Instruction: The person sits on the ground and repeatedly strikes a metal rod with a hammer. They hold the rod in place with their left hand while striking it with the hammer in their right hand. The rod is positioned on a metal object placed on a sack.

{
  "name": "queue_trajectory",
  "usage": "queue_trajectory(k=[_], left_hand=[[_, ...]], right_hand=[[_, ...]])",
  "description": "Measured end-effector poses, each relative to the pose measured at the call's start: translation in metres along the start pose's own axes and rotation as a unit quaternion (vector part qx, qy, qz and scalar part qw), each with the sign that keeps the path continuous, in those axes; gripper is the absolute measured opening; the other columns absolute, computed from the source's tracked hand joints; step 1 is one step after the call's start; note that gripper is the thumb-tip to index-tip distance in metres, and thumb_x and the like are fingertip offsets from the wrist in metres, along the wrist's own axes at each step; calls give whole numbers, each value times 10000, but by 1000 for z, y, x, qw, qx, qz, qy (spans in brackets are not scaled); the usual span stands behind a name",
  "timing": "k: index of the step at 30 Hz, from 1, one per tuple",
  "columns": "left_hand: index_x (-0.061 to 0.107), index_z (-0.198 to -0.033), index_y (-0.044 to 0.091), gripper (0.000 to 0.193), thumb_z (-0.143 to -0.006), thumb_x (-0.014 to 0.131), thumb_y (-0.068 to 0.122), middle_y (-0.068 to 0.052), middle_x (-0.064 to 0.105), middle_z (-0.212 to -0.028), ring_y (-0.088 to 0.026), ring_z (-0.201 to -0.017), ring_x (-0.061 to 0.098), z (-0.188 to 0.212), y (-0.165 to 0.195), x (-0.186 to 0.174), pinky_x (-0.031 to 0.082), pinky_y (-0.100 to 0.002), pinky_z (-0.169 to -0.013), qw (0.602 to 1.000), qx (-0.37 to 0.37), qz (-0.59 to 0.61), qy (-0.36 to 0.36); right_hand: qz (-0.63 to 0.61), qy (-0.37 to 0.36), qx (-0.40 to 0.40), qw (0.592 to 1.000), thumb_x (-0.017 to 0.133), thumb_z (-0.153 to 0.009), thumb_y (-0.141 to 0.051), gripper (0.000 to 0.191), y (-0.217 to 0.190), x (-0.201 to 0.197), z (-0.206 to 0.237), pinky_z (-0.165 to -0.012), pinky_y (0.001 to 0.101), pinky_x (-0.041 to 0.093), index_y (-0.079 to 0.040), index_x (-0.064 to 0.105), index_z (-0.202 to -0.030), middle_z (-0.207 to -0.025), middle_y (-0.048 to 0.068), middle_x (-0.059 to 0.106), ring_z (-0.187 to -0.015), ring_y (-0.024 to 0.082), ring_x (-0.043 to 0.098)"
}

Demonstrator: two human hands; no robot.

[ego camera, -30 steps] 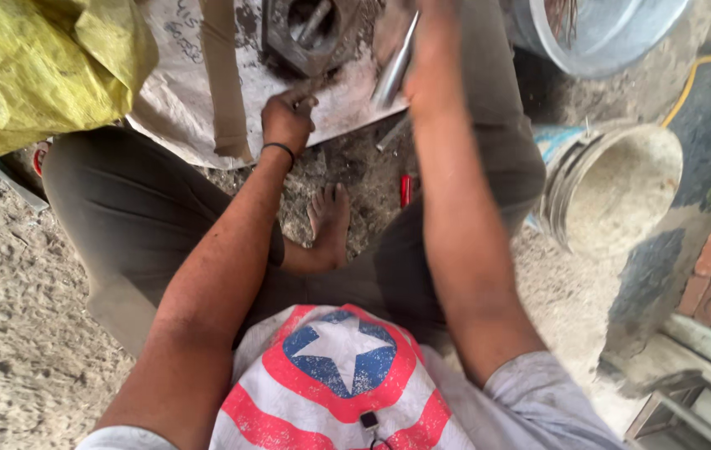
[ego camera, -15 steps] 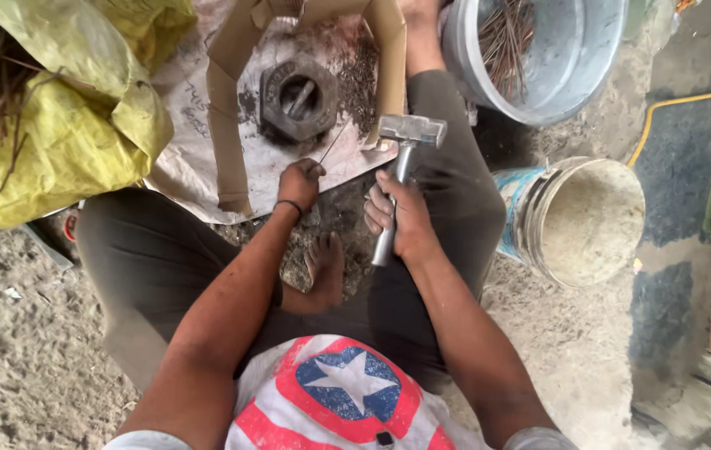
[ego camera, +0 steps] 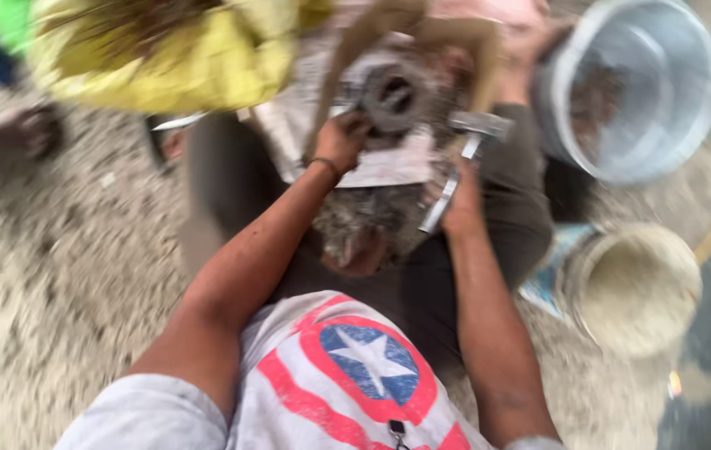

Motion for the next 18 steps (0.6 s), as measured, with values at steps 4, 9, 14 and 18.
queue_trajectory(k=[4,9,14,18], left_hand=[[758,-1116,81,210,-951,630,97,-91,733,-763,-150,-529,582,20,33,-88,463,-331,-457,995,-22,91,27],[769,-1075,69,203,-951,608,66,-147,761,-939,-225,-797,736,51,28,-236,583,-344,-712,966,109,-109,207],[805,-988,83,152,-885,731,165,-209,741,-927,-411,-843,704,24,27,-307,566,-492,-779,835,242,-402,289],[735,-1011,20,298,-829,784,251,-244,729,-944,-461,-870,670,-5,58,-296,530,-553,-792,771,333,-399,368]], right_hand=[[102,-22,-46,993,649,-984,-433,344,-5,9,11,-412,313,364,-181,496,-807,-552,-23,400,-421,131,405],[126,-22,-56,990,657,-985,-385,335,-13,17,20,-414,324,377,-170,472,-807,-565,-16,415,-417,139,406],[117,-19,-53,992,661,-993,-383,351,-9,31,27,-417,315,376,-155,472,-806,-552,-19,397,-420,129,406],[134,5,-60,989,650,-1007,-399,348,-11,36,40,-414,314,383,-162,482,-815,-561,-27,397,-422,117,413]])
Point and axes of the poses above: each hand's wrist, its own z-axis away from the middle knuckle, its own x-axis out of the palm, y = z × x, the point moved 2 cm from there along -z, towards the middle knuckle
